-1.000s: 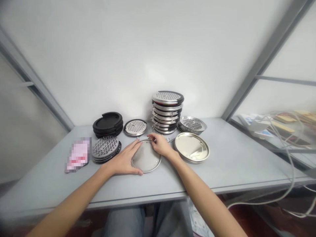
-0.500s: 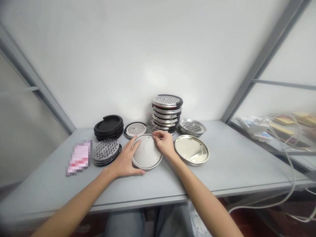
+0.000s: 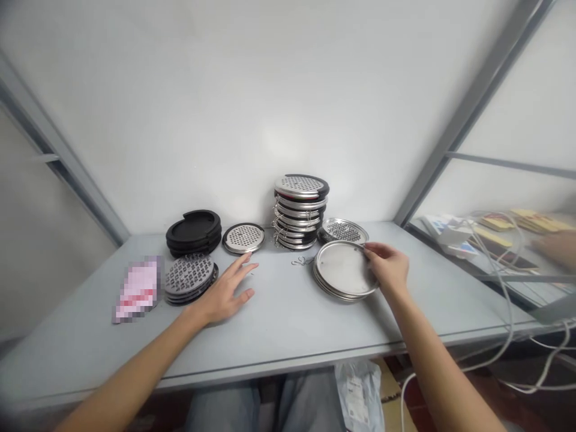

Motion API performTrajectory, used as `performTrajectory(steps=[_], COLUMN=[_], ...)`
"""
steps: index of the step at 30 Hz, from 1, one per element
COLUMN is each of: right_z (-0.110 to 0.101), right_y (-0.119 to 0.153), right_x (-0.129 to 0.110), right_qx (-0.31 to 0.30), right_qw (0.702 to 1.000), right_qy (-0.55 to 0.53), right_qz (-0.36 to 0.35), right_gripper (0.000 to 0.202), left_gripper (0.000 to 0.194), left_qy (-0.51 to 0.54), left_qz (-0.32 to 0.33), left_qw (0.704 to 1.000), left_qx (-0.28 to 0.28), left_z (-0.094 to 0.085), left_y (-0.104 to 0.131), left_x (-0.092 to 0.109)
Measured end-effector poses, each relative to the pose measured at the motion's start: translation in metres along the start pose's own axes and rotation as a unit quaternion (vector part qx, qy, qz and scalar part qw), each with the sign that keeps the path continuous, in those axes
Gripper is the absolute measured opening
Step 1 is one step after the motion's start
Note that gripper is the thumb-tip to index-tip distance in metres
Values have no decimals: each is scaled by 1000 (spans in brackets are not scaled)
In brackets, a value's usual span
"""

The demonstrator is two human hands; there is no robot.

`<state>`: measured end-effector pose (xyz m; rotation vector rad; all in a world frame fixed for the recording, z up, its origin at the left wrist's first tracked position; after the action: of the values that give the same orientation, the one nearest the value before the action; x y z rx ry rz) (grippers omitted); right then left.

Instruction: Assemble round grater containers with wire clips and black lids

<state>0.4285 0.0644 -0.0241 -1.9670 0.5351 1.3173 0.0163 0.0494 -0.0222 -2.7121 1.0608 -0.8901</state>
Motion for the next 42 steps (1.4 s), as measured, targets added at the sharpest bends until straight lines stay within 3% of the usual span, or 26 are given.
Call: performTrajectory(steps=[6, 17, 30, 42], right_z=[9, 16, 14, 14], right_y=[2, 9, 4, 3], right_x=[23, 20, 37, 37], right_qx=[-33, -94, -77, -88], right_qw=[999, 995, 994, 996], right_qy=[28, 35, -53, -29], right_qz=[8, -3, 53, 17], right_gripper=[31, 36, 36, 33], left_gripper=[52, 45, 37, 34], left_qy=[-3, 0, -17, -28], left_qz=[-10, -12, -18, -20], left_qw=[1000, 1000, 1000, 999], left_qx=[2, 8, 9, 15], left_z=[0, 0, 3, 5], left_y=[0, -2, -2, -3], left_x=[-2, -1, -5, -9])
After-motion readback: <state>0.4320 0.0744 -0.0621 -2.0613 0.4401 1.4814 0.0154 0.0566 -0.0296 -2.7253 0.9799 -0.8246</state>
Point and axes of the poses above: each hand's wrist, its own y-axis away from the middle knuckle, its own z-axis out of the palm, x = y × z, the point moved 5 cm from there along -y, towards the middle knuckle, and after that the axes turned 1 degree about -z, right-handed, at the moved point
